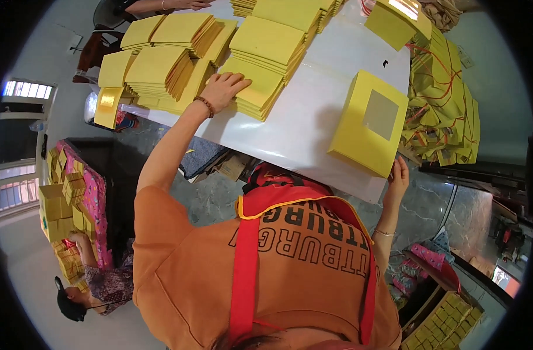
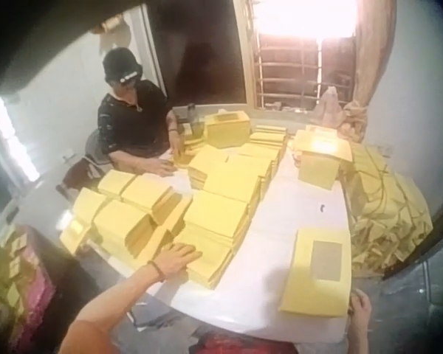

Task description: Fold yellow joss paper with foil centers into specific ritual shapes.

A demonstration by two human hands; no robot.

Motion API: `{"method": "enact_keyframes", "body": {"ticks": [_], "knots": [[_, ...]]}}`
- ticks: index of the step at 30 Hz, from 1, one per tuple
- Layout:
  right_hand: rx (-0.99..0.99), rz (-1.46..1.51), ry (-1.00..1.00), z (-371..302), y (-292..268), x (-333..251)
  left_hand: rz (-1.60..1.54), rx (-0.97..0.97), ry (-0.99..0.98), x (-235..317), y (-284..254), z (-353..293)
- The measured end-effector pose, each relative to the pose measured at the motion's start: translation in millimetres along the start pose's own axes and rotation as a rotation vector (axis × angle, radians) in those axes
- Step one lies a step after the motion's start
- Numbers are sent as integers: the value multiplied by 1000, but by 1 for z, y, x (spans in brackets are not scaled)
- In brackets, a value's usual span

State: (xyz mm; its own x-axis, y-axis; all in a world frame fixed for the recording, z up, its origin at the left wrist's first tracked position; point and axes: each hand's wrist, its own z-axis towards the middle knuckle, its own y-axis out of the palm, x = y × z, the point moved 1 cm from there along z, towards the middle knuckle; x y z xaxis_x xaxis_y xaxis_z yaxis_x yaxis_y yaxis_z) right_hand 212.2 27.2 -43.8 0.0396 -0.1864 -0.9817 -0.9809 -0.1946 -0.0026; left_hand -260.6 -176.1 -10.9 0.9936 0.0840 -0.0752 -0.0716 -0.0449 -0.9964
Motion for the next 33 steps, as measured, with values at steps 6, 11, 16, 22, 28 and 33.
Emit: {"method": "enact_keyframes", "body": {"ticks": [6,11,16,22,28,33], "knots": [[35,73,16,-4,1,11,-18,-50,-29,9,15,-11],[116,68,0,-6,13,1,-81,-45,-51,7,10,-15],[-4,40,1,-14,25,-26,-70,-115,32,2,-20,-8],[-80,36,5,-9,11,-27,-129,-144,-2,12,-56,3],[-143,-28,-10,6,3,-14,-710,-43,-180,84,-78,54],[-201,-1,4,11,13,-23,-619,422,347,204,-78,124]]}}
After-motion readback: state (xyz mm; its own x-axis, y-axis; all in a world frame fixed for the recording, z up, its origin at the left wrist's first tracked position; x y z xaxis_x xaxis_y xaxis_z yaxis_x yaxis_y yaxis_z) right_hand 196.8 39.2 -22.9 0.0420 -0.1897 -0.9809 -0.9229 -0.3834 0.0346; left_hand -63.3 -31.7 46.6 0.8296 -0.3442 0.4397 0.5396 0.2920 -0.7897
